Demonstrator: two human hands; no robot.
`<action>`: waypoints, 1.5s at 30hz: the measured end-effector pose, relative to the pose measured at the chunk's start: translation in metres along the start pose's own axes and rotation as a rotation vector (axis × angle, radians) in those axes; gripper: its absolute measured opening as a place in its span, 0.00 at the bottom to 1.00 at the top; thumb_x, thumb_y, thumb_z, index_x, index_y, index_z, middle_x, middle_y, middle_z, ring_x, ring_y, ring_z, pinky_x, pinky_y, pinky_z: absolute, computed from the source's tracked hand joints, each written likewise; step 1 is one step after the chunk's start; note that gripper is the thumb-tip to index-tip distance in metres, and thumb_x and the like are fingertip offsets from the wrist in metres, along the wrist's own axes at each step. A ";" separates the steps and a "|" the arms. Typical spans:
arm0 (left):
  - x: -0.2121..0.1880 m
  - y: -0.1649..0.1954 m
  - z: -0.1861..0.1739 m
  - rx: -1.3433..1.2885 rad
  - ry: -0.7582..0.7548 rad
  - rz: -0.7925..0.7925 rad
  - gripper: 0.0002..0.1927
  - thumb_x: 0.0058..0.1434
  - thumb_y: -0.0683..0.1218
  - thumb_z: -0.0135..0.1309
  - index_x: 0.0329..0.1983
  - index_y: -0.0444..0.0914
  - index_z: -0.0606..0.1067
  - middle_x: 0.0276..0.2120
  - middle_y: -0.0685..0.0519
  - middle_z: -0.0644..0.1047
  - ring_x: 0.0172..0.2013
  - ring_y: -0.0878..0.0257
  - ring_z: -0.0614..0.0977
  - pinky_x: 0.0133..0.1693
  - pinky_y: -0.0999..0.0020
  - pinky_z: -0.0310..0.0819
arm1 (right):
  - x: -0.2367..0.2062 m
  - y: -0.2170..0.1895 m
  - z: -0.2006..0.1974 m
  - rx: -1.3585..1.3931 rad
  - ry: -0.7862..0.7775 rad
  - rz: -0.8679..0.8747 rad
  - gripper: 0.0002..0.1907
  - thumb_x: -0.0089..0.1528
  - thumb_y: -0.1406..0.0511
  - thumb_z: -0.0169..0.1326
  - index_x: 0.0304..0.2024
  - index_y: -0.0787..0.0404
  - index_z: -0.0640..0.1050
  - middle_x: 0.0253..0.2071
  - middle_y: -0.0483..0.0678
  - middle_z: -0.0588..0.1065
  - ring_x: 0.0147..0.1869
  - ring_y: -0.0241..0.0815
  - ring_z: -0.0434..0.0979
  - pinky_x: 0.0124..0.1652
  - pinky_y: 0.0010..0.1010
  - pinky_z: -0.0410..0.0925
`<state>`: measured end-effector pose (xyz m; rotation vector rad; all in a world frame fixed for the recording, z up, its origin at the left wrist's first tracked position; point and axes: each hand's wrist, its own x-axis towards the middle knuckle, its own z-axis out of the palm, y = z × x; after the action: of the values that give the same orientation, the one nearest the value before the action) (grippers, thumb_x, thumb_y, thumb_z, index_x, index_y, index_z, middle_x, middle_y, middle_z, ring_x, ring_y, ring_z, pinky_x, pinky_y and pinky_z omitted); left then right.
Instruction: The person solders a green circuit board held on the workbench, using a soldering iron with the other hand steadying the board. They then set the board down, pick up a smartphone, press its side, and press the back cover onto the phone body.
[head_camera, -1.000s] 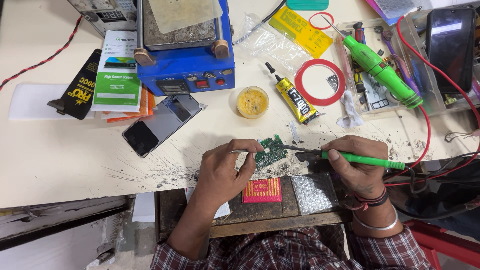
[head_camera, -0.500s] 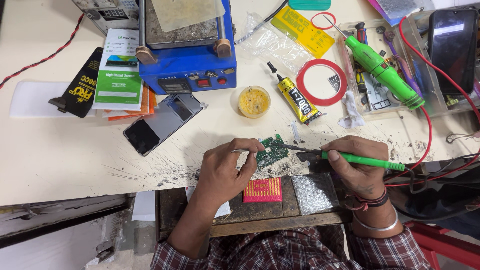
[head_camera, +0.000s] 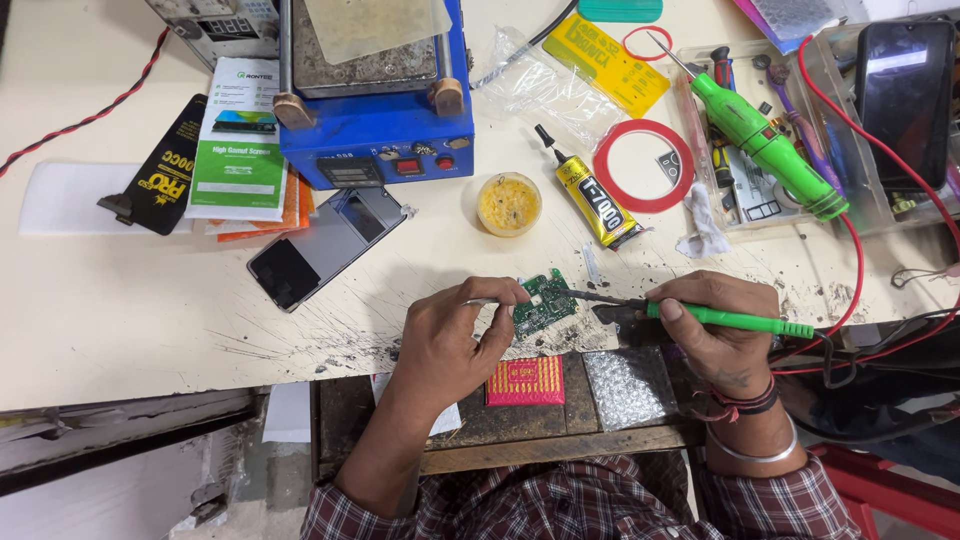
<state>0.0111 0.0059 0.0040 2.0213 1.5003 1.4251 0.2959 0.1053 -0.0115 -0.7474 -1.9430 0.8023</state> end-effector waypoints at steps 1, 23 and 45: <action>0.000 0.000 -0.001 -0.001 -0.001 0.001 0.14 0.61 0.33 0.57 0.45 0.38 0.68 0.41 0.53 0.83 0.40 0.57 0.89 0.39 0.65 0.86 | 0.000 0.000 0.000 0.003 0.000 0.001 0.05 0.65 0.69 0.58 0.38 0.67 0.81 0.33 0.52 0.81 0.34 0.39 0.82 0.38 0.26 0.73; 0.008 0.032 -0.005 -0.013 0.020 -0.064 0.11 0.60 0.35 0.57 0.43 0.39 0.72 0.38 0.54 0.85 0.37 0.58 0.89 0.36 0.65 0.84 | 0.009 -0.029 -0.019 -0.003 -0.018 -0.025 0.05 0.62 0.69 0.58 0.35 0.65 0.82 0.30 0.50 0.82 0.32 0.38 0.85 0.34 0.26 0.74; 0.004 0.031 -0.006 -0.009 0.016 -0.059 0.11 0.60 0.35 0.57 0.44 0.39 0.71 0.38 0.54 0.85 0.37 0.59 0.90 0.36 0.65 0.85 | 0.007 -0.034 -0.018 -0.029 -0.011 -0.031 0.05 0.62 0.69 0.58 0.36 0.65 0.82 0.30 0.50 0.82 0.31 0.38 0.84 0.33 0.26 0.74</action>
<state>0.0246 -0.0071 0.0303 1.9483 1.5442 1.4258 0.3022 0.0939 0.0253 -0.7292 -1.9754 0.7625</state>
